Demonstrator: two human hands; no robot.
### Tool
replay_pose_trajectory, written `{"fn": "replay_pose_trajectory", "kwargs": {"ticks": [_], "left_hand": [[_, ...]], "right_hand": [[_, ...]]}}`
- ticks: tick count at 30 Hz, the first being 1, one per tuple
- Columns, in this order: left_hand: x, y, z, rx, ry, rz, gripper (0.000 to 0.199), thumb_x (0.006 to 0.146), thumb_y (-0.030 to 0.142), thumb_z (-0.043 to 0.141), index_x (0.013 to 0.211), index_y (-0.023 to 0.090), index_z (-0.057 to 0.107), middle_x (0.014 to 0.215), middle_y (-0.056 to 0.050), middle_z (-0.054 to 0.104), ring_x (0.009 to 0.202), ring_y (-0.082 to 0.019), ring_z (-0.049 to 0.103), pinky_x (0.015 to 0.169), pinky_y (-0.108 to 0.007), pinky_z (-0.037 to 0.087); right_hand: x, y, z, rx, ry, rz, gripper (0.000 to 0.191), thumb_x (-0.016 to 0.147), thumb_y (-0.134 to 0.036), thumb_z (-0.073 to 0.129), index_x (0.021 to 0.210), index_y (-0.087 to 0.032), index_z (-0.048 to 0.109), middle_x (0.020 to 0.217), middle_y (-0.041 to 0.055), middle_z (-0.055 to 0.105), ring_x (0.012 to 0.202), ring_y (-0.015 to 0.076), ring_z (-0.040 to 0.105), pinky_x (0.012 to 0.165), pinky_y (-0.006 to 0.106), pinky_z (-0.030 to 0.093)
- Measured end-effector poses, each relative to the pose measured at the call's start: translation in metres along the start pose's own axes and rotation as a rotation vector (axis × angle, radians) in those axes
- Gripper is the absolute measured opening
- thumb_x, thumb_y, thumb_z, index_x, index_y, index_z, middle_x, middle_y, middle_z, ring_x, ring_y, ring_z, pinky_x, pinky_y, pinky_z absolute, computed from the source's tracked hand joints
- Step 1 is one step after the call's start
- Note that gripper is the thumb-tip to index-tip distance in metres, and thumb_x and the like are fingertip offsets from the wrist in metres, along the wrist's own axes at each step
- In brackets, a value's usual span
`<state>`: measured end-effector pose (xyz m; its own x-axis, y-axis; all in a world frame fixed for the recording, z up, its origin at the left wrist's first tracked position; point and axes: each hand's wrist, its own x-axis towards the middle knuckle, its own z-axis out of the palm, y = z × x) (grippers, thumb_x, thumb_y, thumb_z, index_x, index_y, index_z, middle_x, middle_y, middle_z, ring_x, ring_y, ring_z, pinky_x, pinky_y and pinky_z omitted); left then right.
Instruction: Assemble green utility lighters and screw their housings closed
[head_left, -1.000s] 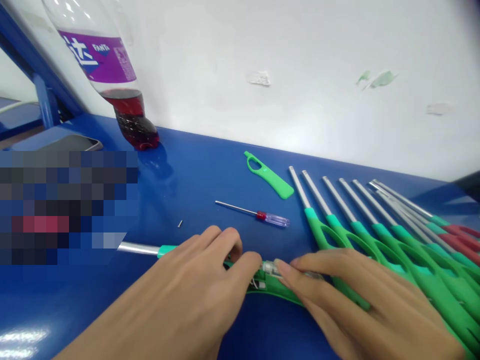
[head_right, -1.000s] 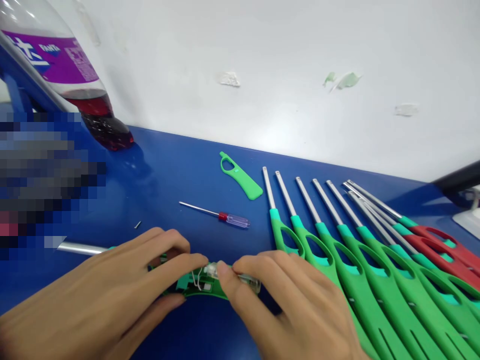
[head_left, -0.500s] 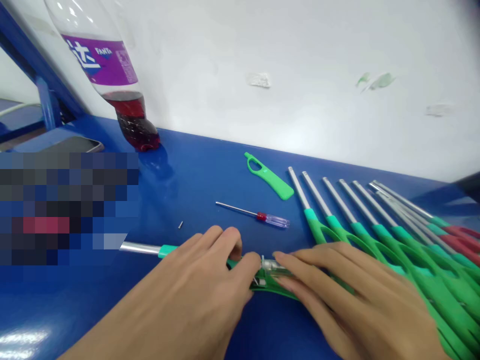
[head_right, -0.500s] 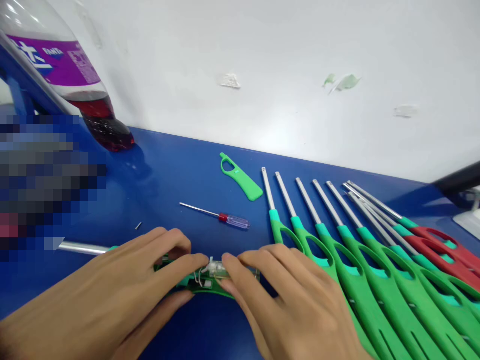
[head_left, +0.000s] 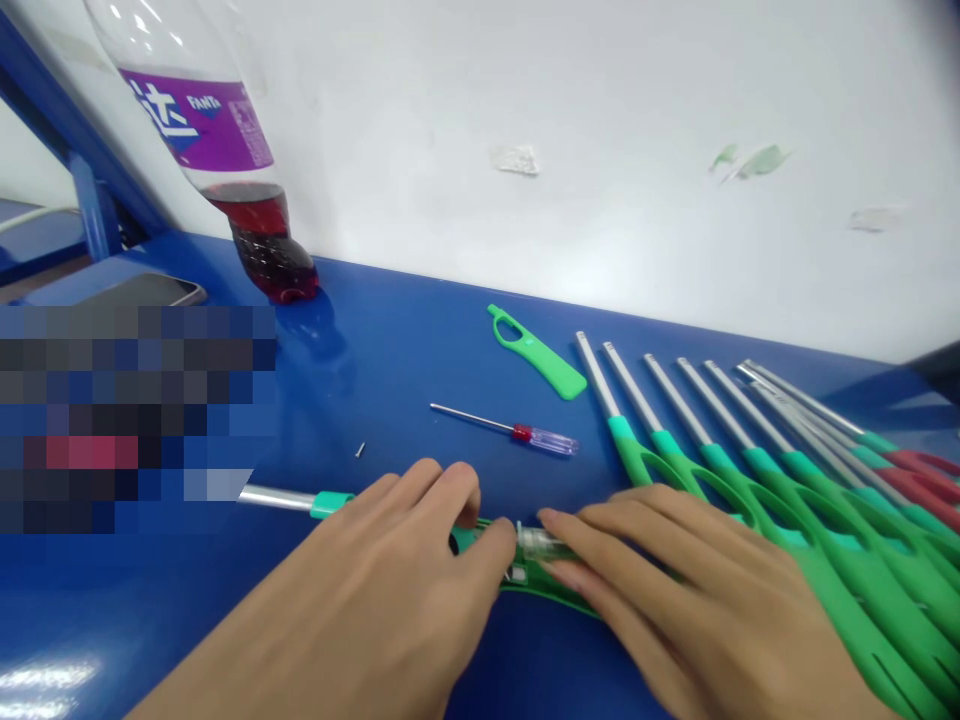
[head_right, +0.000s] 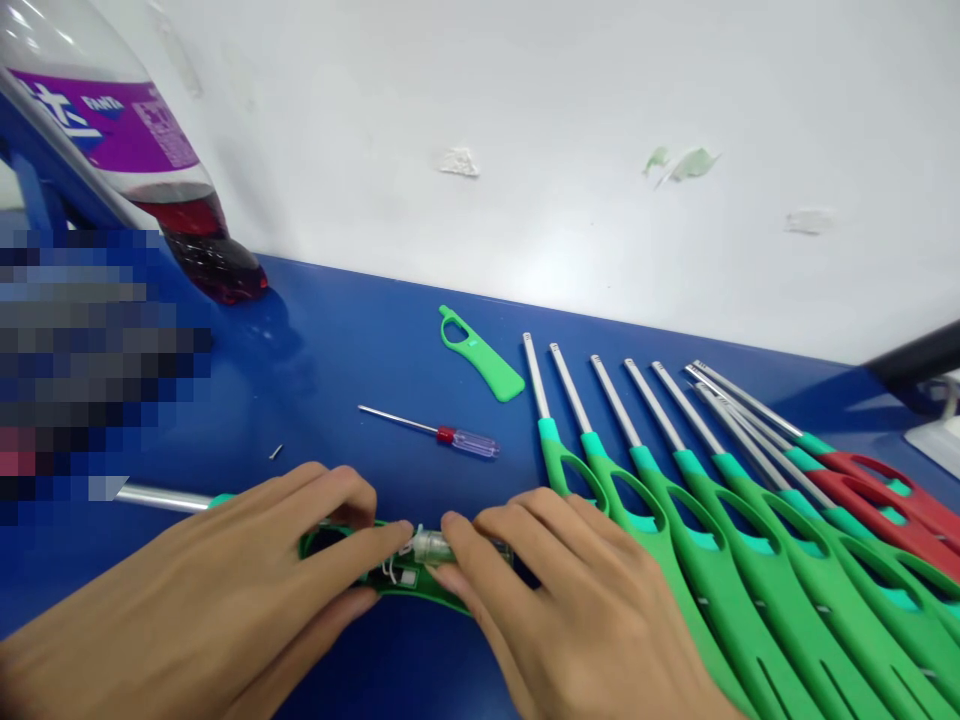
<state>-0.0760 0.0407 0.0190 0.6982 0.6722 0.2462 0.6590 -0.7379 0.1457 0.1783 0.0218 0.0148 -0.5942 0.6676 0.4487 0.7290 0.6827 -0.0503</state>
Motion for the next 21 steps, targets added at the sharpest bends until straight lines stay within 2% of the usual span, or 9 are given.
{"fn": "replay_pose_trajectory", "kwargs": {"ticks": [6, 10, 14, 21], "left_hand": [[-0.0042, 0.0, 0.0011, 0.001, 0.005, -0.009, 0.029, 0.085, 0.004, 0.049, 0.096, 0.024, 0.068, 0.095, -0.004, 0.064, 0.083, -0.024, 0.058, 0.076, -0.035, 0.049], [-0.0065, 0.0001, 0.0014, 0.003, 0.023, 0.002, 0.028, 0.085, 0.005, 0.05, 0.097, 0.024, 0.067, 0.097, -0.004, 0.064, 0.084, -0.025, 0.059, 0.078, -0.037, 0.048], [-0.0068, 0.0008, 0.0028, 0.006, 0.036, -0.005, 0.027, 0.083, 0.006, 0.053, 0.097, 0.024, 0.066, 0.097, -0.004, 0.064, 0.086, -0.025, 0.06, 0.08, -0.037, 0.048], [-0.0053, -0.0015, 0.0031, -0.033, -0.003, -0.015, 0.028, 0.084, 0.005, 0.053, 0.097, 0.024, 0.069, 0.096, -0.004, 0.065, 0.084, -0.024, 0.058, 0.074, -0.035, 0.048]], "right_hand": [[0.0007, 0.0003, 0.0024, 0.02, -0.029, -0.004, 0.024, 0.115, -0.027, 0.052, 0.124, -0.021, 0.074, 0.1, -0.0019, 0.078, 0.085, 0.0144, 0.071, 0.081, 0.033, 0.051], [0.0026, -0.0008, 0.0035, 0.022, -0.018, -0.013, 0.027, 0.116, -0.029, 0.049, 0.121, -0.021, 0.075, 0.097, -0.0018, 0.077, 0.081, 0.014, 0.071, 0.076, 0.033, 0.051], [0.0011, -0.0003, 0.0031, 0.001, -0.049, -0.022, 0.027, 0.117, -0.028, 0.048, 0.126, -0.022, 0.073, 0.101, -0.0005, 0.077, 0.083, 0.0151, 0.071, 0.075, 0.033, 0.051], [-0.0022, -0.0003, 0.0019, 0.006, -0.097, -0.027, 0.027, 0.117, -0.029, 0.047, 0.129, -0.022, 0.07, 0.103, 0.0003, 0.077, 0.085, 0.0154, 0.072, 0.074, 0.033, 0.053]]}}
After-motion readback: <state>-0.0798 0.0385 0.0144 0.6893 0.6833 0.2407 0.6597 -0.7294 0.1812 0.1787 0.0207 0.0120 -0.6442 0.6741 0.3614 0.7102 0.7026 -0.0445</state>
